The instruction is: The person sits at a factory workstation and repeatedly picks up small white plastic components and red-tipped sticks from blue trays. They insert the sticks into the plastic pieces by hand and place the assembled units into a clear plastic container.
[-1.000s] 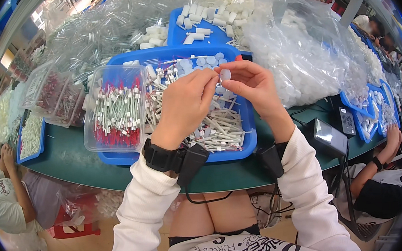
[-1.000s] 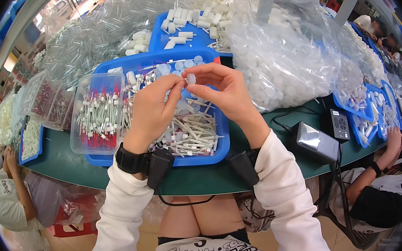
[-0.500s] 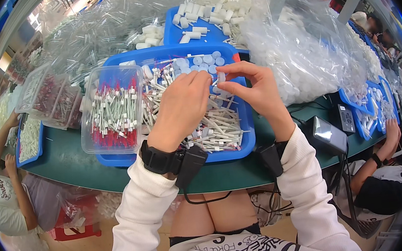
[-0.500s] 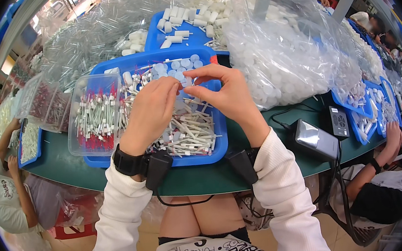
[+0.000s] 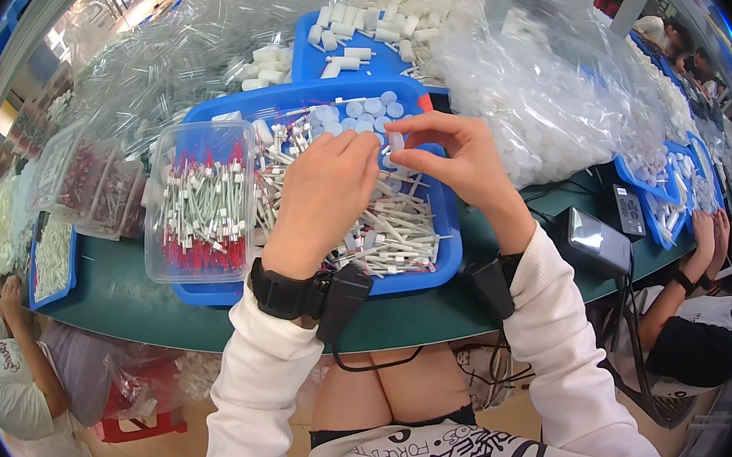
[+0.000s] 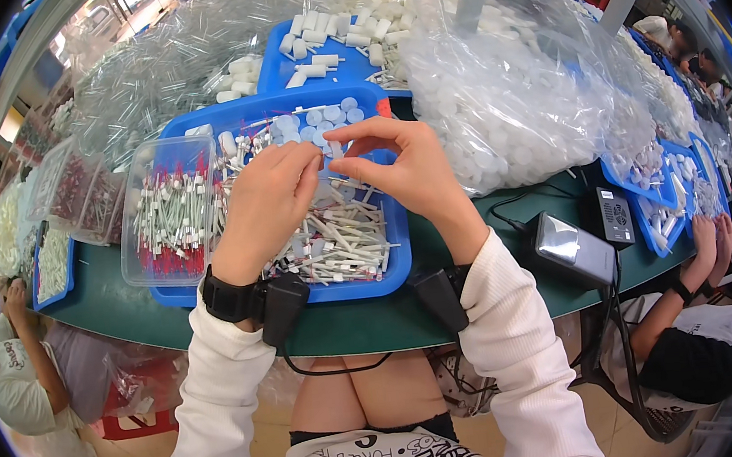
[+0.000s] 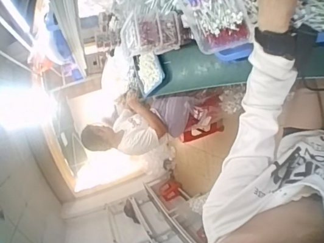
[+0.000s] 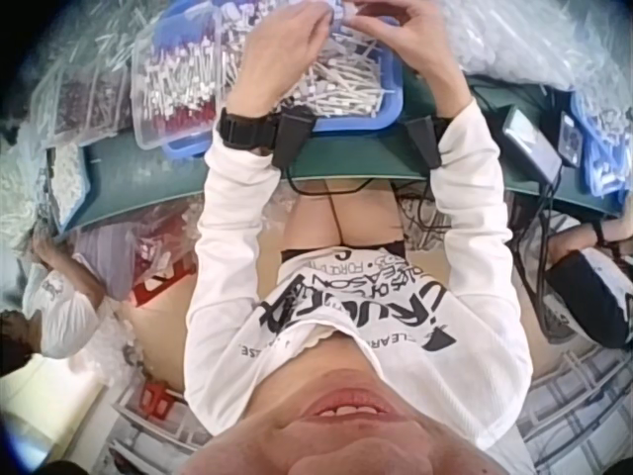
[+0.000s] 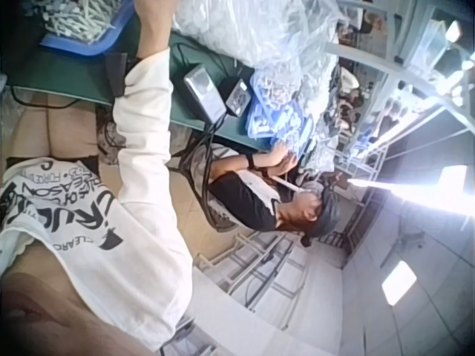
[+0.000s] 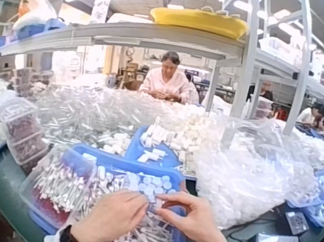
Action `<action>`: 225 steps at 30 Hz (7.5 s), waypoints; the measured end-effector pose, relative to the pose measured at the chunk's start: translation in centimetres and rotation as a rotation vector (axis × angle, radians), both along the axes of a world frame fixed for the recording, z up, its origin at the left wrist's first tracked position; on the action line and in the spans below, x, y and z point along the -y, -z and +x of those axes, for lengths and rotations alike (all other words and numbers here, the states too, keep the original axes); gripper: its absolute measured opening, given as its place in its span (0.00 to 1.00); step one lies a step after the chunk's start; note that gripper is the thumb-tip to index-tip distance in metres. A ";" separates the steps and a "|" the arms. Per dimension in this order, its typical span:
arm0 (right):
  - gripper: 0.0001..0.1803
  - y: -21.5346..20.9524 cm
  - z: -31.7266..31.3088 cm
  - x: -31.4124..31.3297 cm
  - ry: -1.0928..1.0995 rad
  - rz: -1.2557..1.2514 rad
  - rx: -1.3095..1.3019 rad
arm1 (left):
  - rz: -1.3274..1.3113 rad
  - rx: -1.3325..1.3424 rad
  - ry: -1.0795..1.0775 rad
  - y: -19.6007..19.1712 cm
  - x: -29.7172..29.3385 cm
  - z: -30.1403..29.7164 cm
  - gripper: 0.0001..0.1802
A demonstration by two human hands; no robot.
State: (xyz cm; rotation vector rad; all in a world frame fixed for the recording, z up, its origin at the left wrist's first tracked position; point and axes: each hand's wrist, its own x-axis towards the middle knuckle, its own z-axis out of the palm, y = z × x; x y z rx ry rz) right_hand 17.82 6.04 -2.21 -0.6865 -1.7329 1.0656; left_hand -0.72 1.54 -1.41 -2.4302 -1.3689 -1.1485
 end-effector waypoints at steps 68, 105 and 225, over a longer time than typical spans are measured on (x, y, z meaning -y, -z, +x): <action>0.13 0.0 -0.6 0.7 -0.040 -0.287 -0.157 | 0.064 0.235 0.067 0.1 -0.3 0.0 0.09; 0.12 -0.5 0.0 0.0 0.455 0.473 0.500 | -0.113 -0.232 -0.445 1.3 -0.8 -2.4 0.07; 0.14 -1.3 0.6 -0.3 -0.220 -0.191 -0.049 | -0.355 0.246 0.152 -0.7 0.4 0.2 0.10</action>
